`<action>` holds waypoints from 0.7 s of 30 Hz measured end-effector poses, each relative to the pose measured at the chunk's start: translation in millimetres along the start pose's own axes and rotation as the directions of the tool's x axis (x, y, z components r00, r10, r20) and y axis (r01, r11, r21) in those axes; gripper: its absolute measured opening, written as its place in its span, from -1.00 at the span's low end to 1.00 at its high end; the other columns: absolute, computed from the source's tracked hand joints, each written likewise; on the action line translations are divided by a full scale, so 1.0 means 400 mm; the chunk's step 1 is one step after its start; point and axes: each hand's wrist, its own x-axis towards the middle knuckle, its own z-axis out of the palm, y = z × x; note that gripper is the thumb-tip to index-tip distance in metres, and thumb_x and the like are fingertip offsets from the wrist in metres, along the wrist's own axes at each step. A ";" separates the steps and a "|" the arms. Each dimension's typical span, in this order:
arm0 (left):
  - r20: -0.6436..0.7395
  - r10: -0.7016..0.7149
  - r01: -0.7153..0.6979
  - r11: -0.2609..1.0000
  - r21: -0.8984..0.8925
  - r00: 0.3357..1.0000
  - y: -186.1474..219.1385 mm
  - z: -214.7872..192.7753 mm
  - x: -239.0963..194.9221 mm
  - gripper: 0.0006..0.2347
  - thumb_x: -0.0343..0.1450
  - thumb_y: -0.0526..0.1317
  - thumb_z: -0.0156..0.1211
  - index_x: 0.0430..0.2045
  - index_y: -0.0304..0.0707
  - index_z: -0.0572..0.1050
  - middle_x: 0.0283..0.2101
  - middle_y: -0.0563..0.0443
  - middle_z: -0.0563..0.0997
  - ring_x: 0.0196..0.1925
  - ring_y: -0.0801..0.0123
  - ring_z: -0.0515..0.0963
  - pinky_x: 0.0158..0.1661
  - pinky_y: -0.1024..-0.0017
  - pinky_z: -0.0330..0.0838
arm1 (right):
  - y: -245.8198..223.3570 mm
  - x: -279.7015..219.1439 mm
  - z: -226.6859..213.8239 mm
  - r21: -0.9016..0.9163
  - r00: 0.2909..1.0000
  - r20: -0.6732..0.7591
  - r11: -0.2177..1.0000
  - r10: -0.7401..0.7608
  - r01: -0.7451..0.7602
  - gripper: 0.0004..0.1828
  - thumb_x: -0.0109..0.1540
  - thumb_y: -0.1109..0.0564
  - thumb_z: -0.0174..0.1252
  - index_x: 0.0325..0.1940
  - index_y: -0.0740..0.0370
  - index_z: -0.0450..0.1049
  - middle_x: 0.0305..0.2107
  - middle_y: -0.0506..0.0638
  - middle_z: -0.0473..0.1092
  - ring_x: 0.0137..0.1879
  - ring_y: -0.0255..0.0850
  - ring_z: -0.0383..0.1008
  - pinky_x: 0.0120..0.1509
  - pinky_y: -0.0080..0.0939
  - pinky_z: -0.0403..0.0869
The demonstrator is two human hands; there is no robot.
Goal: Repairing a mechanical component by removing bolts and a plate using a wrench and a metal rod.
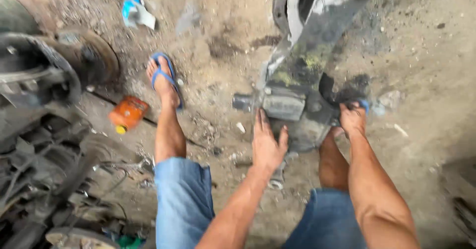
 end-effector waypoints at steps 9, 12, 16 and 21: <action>-0.105 -0.042 0.043 0.999 0.008 0.994 -0.158 -0.069 -0.154 -0.48 0.43 -0.14 0.21 0.21 -0.56 0.32 0.17 -0.54 0.41 0.26 -0.37 0.43 0.24 -0.05 0.34 | -0.269 -0.376 -0.016 -0.053 0.953 -0.190 0.967 0.236 -0.250 -0.32 0.24 -0.31 0.21 0.00 0.43 0.50 -0.11 0.43 0.45 0.16 0.19 0.46 0.23 0.14 0.42; -0.120 -0.037 0.041 0.999 0.024 0.992 -0.200 -0.067 -0.156 -0.62 0.44 -0.13 0.19 0.08 -0.41 0.47 0.03 -0.34 0.51 0.14 -0.21 0.55 0.12 0.07 0.46 | -0.321 -0.457 0.027 -0.337 0.979 -0.203 0.939 -0.003 -0.067 -0.58 0.31 -0.22 0.12 -0.09 0.10 0.67 -0.41 0.31 0.55 -0.13 0.15 0.63 -0.05 0.10 0.57; 0.017 -0.181 0.181 0.983 -0.006 0.983 -0.185 -0.082 -0.171 -0.67 0.49 -0.01 0.12 -0.17 -0.34 0.61 -0.24 -0.38 0.66 -0.08 -0.26 0.66 -0.08 -0.09 0.52 | -0.548 -0.577 0.003 -0.017 0.955 -0.092 0.959 0.281 -0.283 -0.24 0.36 -0.33 -0.08 -0.30 0.46 0.65 -0.32 0.51 0.53 0.00 0.34 0.58 0.11 0.34 0.47; 0.380 -0.570 0.613 0.790 0.013 0.728 -0.056 -0.162 -0.077 -0.28 0.37 0.42 -0.11 -0.05 -0.33 0.60 0.02 -0.37 0.63 0.24 -0.11 0.52 0.22 -0.03 0.34 | -0.570 -0.585 0.024 0.074 0.971 -0.140 0.980 0.192 -0.183 -0.44 0.41 -0.18 -0.08 -0.19 0.35 0.61 -0.26 0.40 0.55 0.03 0.31 0.55 0.17 0.29 0.49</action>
